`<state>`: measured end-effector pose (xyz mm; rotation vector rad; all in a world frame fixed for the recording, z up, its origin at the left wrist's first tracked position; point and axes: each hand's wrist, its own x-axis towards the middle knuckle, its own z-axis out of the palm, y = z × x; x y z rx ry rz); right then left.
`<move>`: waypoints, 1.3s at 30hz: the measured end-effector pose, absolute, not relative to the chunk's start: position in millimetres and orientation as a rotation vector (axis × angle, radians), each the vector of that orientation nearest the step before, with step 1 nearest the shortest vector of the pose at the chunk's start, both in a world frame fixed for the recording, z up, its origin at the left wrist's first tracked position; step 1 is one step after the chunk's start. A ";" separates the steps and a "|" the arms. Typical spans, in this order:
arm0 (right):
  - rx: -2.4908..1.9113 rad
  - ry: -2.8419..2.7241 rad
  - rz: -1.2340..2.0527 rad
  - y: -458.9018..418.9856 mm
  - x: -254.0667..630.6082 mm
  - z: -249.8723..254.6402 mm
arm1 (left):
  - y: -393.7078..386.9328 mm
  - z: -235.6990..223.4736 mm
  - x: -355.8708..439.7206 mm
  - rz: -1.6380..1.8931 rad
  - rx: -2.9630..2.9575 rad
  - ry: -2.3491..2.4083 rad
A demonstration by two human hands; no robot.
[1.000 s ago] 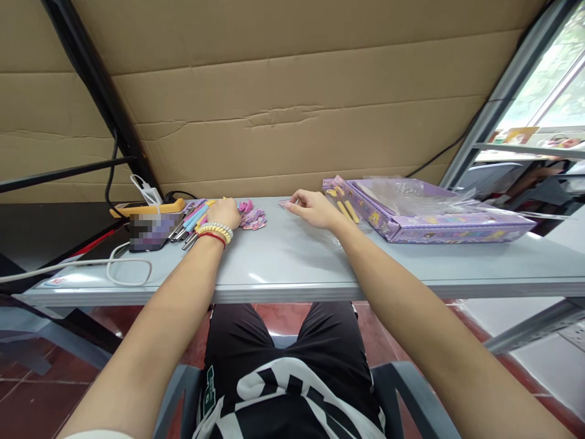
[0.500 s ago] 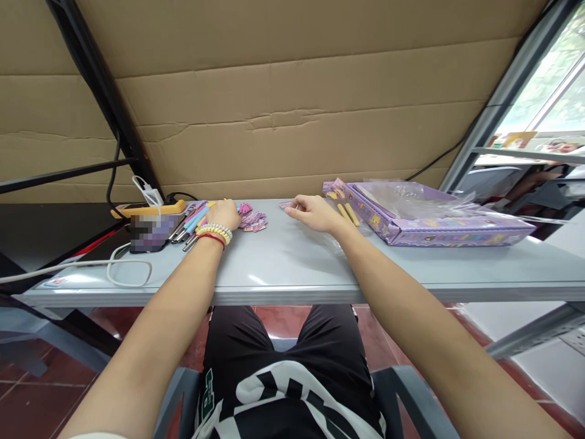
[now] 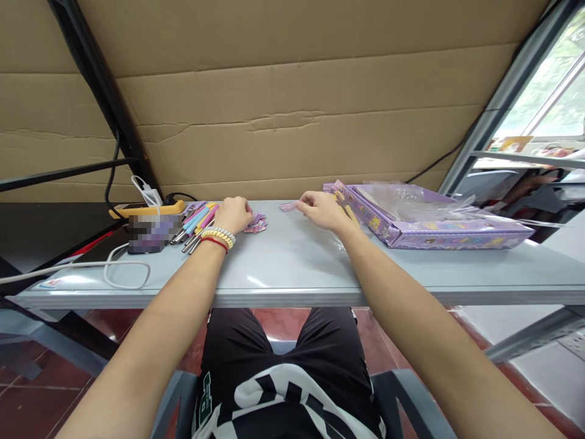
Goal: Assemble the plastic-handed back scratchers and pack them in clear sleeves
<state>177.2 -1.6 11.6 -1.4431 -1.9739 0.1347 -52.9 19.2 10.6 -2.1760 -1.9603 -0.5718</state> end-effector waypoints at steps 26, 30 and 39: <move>-1.907 -1.949 0.410 10.5 181.2 -0.1 | 7.9 -10.9 -13.2 -0.254 -3.104 -0.979; -1.904 -2.086 0.081 21.4 189.7 -7.9 | -0.7 -3.2 -12.0 -0.305 -3.203 -1.022; -1.715 -2.305 0.102 22.7 187.4 -14.2 | 1.8 -6.2 -15.2 -0.555 -3.101 -1.132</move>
